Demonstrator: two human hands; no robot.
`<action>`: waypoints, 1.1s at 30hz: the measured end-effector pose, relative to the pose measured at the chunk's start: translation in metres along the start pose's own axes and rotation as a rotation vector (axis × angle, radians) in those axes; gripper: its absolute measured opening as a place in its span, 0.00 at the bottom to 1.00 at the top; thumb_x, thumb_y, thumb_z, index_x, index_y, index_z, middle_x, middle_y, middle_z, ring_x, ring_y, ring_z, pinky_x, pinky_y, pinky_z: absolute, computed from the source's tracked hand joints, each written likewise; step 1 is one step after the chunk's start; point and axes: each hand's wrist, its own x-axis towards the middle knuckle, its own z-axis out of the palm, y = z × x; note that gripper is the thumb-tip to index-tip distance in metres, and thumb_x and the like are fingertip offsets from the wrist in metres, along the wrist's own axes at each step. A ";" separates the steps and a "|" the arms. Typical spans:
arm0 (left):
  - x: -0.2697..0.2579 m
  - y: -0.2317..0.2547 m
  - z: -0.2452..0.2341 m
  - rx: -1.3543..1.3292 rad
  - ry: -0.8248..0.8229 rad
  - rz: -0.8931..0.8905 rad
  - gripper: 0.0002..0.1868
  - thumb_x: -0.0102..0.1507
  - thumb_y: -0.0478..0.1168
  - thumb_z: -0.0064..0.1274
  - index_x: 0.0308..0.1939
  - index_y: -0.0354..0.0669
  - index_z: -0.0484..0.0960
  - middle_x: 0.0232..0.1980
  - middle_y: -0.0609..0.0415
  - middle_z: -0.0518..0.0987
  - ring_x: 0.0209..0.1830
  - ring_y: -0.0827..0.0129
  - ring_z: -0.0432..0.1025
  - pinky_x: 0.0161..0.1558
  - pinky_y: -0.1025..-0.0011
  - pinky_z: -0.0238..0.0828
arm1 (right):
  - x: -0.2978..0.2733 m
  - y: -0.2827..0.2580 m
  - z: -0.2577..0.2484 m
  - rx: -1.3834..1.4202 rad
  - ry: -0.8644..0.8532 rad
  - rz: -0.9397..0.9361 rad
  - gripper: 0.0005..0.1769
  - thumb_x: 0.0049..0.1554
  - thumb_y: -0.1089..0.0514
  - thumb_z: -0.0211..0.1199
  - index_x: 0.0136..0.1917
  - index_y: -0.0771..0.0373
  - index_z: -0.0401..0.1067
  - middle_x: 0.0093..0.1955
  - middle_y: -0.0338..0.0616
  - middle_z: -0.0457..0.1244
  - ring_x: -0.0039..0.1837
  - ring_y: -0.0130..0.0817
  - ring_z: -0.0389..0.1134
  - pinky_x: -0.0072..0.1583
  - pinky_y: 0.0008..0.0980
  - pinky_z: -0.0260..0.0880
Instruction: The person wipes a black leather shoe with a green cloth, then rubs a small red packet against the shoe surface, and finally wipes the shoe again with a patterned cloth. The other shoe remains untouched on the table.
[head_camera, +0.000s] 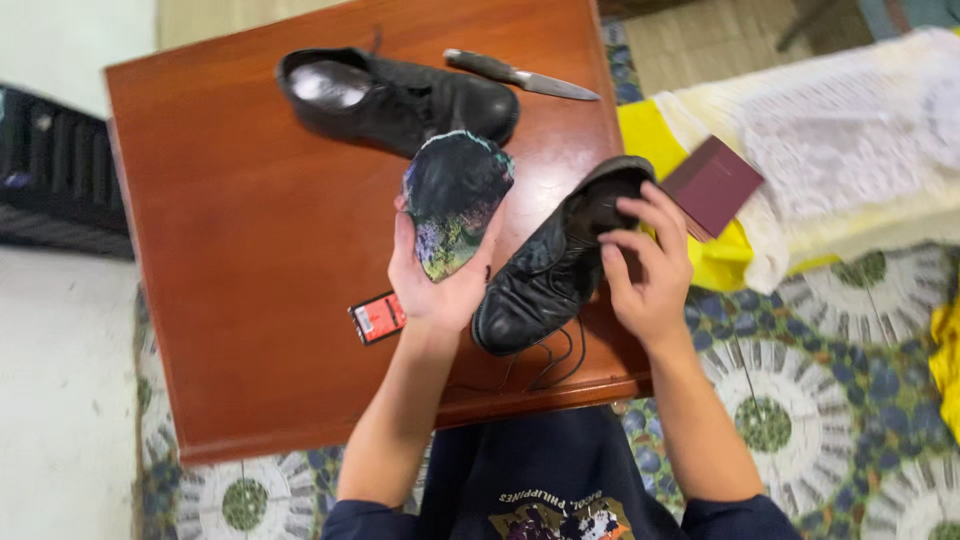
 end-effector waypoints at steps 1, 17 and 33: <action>-0.002 -0.003 0.005 -0.042 0.014 0.030 0.21 0.72 0.52 0.46 0.67 0.56 0.70 0.75 0.50 0.69 0.79 0.47 0.59 0.81 0.41 0.48 | 0.000 -0.004 0.002 0.027 0.043 -0.001 0.03 0.59 0.63 0.64 0.47 0.64 0.76 0.66 0.49 0.65 0.78 0.55 0.61 0.80 0.51 0.57; -0.033 -0.021 -0.001 0.135 -0.086 0.176 0.21 0.71 0.55 0.53 0.67 0.60 0.72 0.75 0.56 0.68 0.80 0.51 0.58 0.82 0.40 0.47 | 0.048 0.019 -0.042 -0.183 -0.391 -0.222 0.15 0.58 0.57 0.66 0.59 0.60 0.76 0.67 0.44 0.65 0.73 0.45 0.63 0.73 0.58 0.51; -0.057 -0.025 0.011 0.114 0.022 0.168 0.27 0.70 0.55 0.49 0.71 0.53 0.69 0.75 0.51 0.68 0.78 0.46 0.59 0.79 0.36 0.48 | 0.027 0.034 -0.061 -0.682 -0.401 -0.513 0.10 0.53 0.62 0.70 0.48 0.53 0.75 0.50 0.31 0.68 0.67 0.30 0.68 0.83 0.59 0.47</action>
